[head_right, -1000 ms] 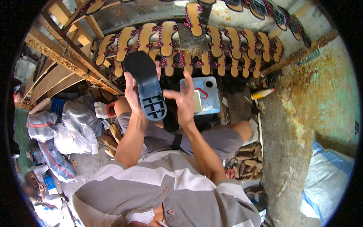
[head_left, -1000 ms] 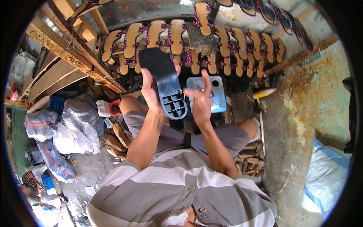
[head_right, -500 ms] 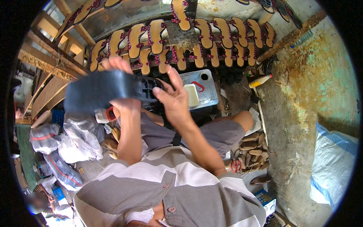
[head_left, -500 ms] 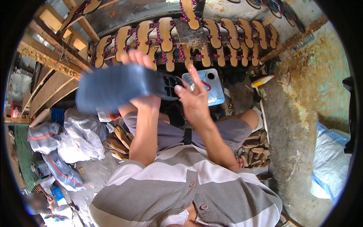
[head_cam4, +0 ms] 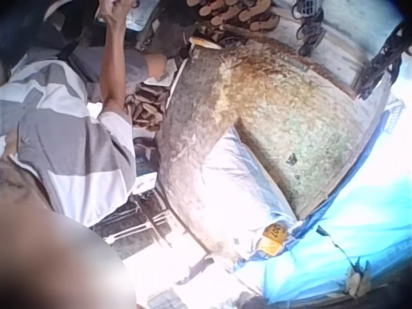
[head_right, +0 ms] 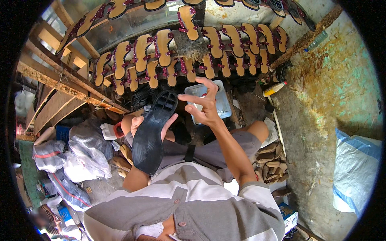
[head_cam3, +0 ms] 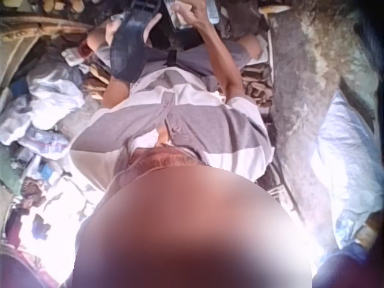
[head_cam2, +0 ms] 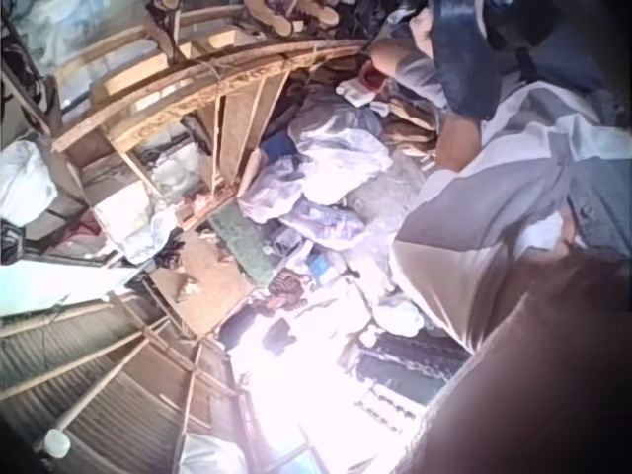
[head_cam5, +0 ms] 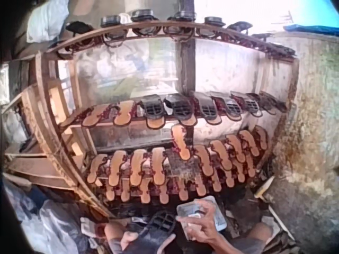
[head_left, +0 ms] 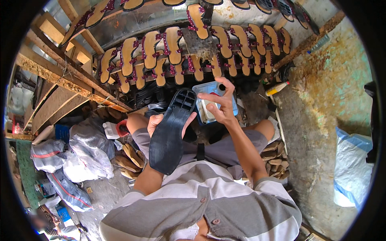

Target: The person sits on the floor and repeatedly wipes the soles of black plastic slippers using a small white cloth. They pick up each slipper from a wooden rack, wipe the sole, and return it to the rack. The person handles several slippers one at a time.

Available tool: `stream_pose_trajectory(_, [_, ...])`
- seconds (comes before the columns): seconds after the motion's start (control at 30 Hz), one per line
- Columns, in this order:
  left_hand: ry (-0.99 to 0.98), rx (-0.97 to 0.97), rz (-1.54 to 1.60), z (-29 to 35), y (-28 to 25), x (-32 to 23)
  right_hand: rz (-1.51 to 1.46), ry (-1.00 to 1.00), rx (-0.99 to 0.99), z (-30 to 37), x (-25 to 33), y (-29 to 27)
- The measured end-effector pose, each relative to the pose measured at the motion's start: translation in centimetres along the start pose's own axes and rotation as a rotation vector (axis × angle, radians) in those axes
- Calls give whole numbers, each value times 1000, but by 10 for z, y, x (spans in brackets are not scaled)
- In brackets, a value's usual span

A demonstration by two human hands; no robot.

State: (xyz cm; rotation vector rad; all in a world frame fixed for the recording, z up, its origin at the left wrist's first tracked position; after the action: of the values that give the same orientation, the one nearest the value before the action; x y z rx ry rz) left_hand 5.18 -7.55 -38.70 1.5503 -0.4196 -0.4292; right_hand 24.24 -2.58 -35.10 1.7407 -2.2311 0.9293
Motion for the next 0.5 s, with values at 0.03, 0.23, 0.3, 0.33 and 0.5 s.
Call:
stream_pose_trajectory(0.03, [-86, 69, 42, -2, 4, 4, -1, -81, -83, -2, 4, -7])
stream_pose_trajectory(0.23, [-140, 42, 14, -11, -3, 12, 110, 143, 6, 2, 4, 16])
stream_pose_trajectory(0.3, [-71, 54, -72, -13, 0, 10, 194, 155, -54, 11, 23, 23])
stream_pose_trajectory(0.33, [-73, 80, 14, -15, 2, 10, 233, 152, -94, 15, 34, 26])
stream_pose_trajectory(0.5, [-29, -9, -116, -21, 5, 7, 232, 27, -106, 35, 67, 32])
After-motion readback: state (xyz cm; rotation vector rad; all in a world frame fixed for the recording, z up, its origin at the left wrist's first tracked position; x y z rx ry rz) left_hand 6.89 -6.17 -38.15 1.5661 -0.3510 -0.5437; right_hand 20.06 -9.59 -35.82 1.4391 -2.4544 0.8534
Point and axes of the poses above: each hand's wrist, its own z-axis away from the middle knuckle, its own y-axis out of the palm, x = y × z, the point moved 6 cm from there along -z, towards the middle knuckle, and after that the axes turned 10 degrees about -y, right-handed, at the moved point
